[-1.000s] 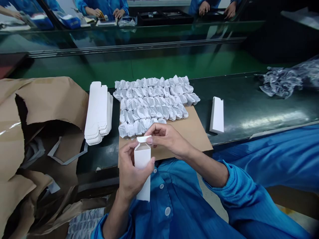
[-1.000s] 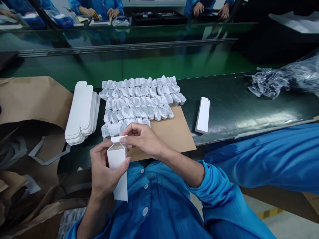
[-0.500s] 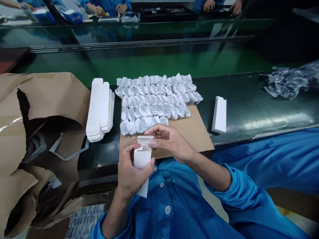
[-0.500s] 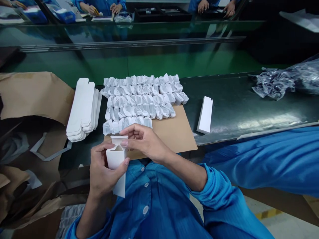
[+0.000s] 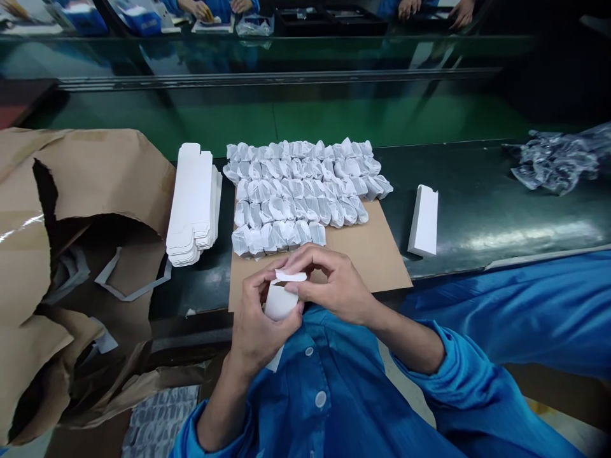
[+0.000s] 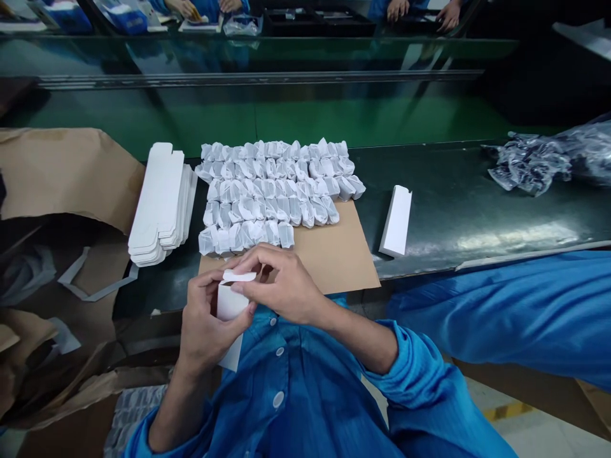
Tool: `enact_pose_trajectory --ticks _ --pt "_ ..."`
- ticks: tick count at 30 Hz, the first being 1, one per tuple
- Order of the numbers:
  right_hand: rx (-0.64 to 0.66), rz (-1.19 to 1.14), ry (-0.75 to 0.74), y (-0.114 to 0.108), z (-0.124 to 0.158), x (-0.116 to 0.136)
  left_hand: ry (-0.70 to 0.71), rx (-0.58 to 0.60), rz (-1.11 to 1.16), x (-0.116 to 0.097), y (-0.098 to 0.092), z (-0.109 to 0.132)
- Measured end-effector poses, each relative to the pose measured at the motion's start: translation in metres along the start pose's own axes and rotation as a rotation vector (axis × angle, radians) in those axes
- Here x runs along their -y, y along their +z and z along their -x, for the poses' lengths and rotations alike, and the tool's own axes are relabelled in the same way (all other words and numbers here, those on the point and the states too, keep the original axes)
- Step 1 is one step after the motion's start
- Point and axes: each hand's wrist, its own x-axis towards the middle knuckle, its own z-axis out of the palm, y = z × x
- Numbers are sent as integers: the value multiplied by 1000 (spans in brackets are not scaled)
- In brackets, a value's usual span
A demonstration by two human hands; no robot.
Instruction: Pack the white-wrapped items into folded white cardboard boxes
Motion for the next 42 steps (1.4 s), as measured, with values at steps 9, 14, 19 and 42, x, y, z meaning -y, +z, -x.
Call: enact_pose_trajectory --ticks 9,14,19,42 --pt "-54 -264 137 3 1 -17 2 34 -32 -1 3 2" --pt "-154 -220 80 12 4 -25 54 49 -361 0 3 2" --pt "-188 -10 -16 13 7 -21 172 30 -466 2 6 5" --pt "-4 333 -3 21 43 -33 -210 -404 80 11 5 5"
